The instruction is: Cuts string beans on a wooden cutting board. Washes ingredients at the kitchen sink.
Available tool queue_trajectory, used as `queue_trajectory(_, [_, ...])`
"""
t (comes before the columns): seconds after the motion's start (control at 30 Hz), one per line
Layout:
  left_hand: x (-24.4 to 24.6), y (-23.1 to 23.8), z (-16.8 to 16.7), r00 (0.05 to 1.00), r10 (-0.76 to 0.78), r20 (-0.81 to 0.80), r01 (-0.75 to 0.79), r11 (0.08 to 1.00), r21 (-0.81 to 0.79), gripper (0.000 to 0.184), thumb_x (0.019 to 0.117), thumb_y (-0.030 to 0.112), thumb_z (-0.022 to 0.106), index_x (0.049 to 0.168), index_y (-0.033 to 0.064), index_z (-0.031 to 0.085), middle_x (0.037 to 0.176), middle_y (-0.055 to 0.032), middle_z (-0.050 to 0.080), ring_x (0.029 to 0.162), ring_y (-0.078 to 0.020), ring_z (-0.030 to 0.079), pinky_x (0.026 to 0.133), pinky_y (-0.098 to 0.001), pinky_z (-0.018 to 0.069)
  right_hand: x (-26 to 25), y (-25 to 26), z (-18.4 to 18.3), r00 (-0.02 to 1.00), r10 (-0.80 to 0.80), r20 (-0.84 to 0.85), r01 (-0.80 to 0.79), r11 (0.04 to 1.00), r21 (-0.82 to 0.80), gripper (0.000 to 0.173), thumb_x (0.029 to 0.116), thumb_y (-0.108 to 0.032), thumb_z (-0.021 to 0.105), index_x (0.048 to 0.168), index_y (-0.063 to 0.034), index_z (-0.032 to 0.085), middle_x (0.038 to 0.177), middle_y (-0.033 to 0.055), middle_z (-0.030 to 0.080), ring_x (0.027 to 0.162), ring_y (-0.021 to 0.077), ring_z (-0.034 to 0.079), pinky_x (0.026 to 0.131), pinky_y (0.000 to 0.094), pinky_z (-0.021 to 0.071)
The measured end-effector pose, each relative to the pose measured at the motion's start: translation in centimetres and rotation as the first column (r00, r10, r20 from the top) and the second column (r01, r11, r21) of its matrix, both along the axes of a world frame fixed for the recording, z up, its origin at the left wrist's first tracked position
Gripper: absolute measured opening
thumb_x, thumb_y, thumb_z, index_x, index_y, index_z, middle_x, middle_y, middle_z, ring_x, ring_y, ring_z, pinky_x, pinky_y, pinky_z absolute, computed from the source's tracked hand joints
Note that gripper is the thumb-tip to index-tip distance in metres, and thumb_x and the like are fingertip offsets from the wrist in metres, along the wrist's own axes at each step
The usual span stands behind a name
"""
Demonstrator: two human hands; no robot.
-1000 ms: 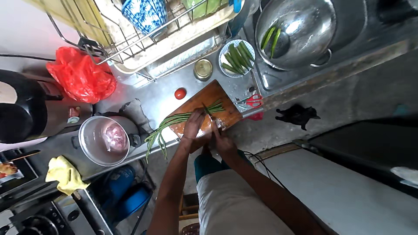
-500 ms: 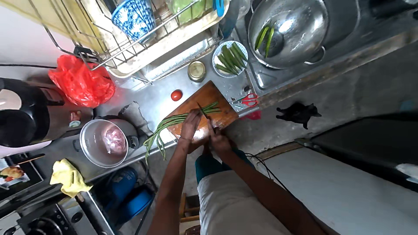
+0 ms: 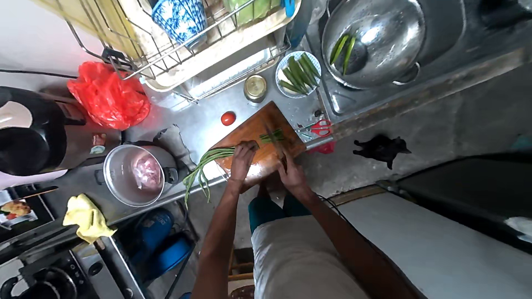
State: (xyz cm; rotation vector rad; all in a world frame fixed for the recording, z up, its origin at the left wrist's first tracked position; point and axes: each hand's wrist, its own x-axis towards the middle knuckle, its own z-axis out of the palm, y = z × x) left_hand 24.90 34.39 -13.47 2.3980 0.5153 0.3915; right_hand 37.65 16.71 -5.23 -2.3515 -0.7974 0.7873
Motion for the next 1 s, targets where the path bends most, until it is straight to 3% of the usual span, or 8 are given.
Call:
queue_trajectory(0.13, [-0.2,-2.0,-0.1,0.997,-0.054,0.05,0.057,0.996,-0.066,0.022,0.1006,0.006,0.061,0.118,0.0072,0.075,0.136,-0.0063,0.066,0.135,-0.0228,0.055,0.118,-0.0411,0.0413,2.1,0.4,-2.0,0.993,0.051,-0.103,-0.045,0.997,0.059,0.058,0.0999,-0.029,0.067,0.153,-0.0144,0.048,0.118,0.0155,0.072,0.1,0.0309,0.072,0.09,0.0531,0.0585])
queue_trajectory(0.23, [0.3,-3.2,-0.1,0.994,-0.076,0.072,0.082,0.994,-0.077,0.021,0.103,0.012,0.061,0.118,0.0045,0.073,0.135,-0.0084,0.066,0.135,-0.0223,0.056,0.117,-0.04,0.0439,2.7,0.7,-3.8,0.986,0.142,-0.088,-0.128,0.981,0.144,0.074,0.0963,-0.028,0.073,0.161,-0.0266,0.036,0.136,0.0125,0.065,0.107,0.0318,0.071,0.09,0.0556,0.0587])
queue_trajectory(0.33, [0.3,-3.4,-0.3,0.995,-0.074,0.063,0.079,0.994,-0.078,0.018,0.1022,0.011,0.062,0.114,0.0032,0.073,0.133,-0.0098,0.066,0.133,-0.0227,0.057,0.115,-0.0393,0.0458,2.7,1.0,-4.5,0.976,0.201,-0.084,-0.188,0.972,0.141,0.077,0.0988,-0.029,0.07,0.164,-0.0305,0.028,0.131,0.0122,0.068,0.102,0.033,0.072,0.088,0.0565,0.0593])
queue_trajectory(0.57, [-0.1,-3.2,-0.6,0.996,-0.085,-0.019,0.085,0.996,-0.032,0.021,0.0983,-0.001,0.059,0.115,0.0013,0.071,0.132,-0.0139,0.064,0.133,-0.0259,0.056,0.115,-0.0408,0.0458,1.6,2.2,-5.2,0.982,0.187,-0.02,-0.185,0.98,0.077,0.067,0.1024,-0.028,0.065,0.162,-0.0324,0.035,0.109,0.0136,0.075,0.088,0.0352,0.074,0.081,0.0566,0.0593])
queue_trajectory(0.7, [-0.7,-2.8,0.0,0.994,-0.098,-0.054,0.098,0.995,-0.005,0.025,0.0991,-0.001,0.057,0.119,0.0046,0.072,0.134,-0.0105,0.066,0.134,-0.025,0.056,0.117,-0.0413,0.0432,1.0,2.2,-6.0,0.977,0.19,0.096,-0.202,0.969,0.139,0.049,0.1037,-0.027,0.063,0.152,-0.0302,0.052,0.113,0.0115,0.076,0.089,0.0339,0.075,0.08,0.0555,0.0605])
queue_trajectory(0.8, [-3.1,-1.1,0.0,0.991,-0.088,-0.098,0.095,0.993,0.07,0.033,0.1015,0.007,0.057,0.132,0.0116,0.069,0.143,-0.0048,0.061,0.142,-0.0232,0.049,0.121,-0.0441,0.0371,1.1,1.8,-6.7,0.966,0.187,0.178,-0.22,0.958,0.186,0.042,0.1024,-0.024,0.064,0.144,-0.0302,0.062,0.109,0.0099,0.077,0.088,0.032,0.075,0.079,0.0538,0.061])
queue_trajectory(0.93, [-5.6,1.4,-0.3,0.982,-0.126,-0.144,0.155,0.965,0.213,0.038,0.1018,0.009,0.058,0.138,0.0152,0.066,0.148,-0.0055,0.058,0.145,-0.0246,0.046,0.126,-0.0503,0.0272,1.1,1.5,-7.6,0.959,0.209,0.19,-0.251,0.94,0.232,0.036,0.0991,-0.015,0.067,0.134,-0.0232,0.07,0.12,0.0055,0.076,0.097,0.0283,0.075,0.084,0.0518,0.0613])
queue_trajectory(1.0, [-5.5,1.6,-0.3,0.978,-0.14,-0.157,0.173,0.959,0.223,0.038,0.1003,0.004,0.058,0.136,0.0131,0.068,0.146,-0.0066,0.06,0.143,-0.0257,0.048,0.125,-0.0479,0.0301,1.2,1.5,-7.8,0.957,0.218,0.191,-0.26,0.936,0.237,0.037,0.0975,-0.012,0.068,0.132,-0.0227,0.07,0.123,0.0038,0.074,0.1,0.0269,0.075,0.086,0.0511,0.0611])
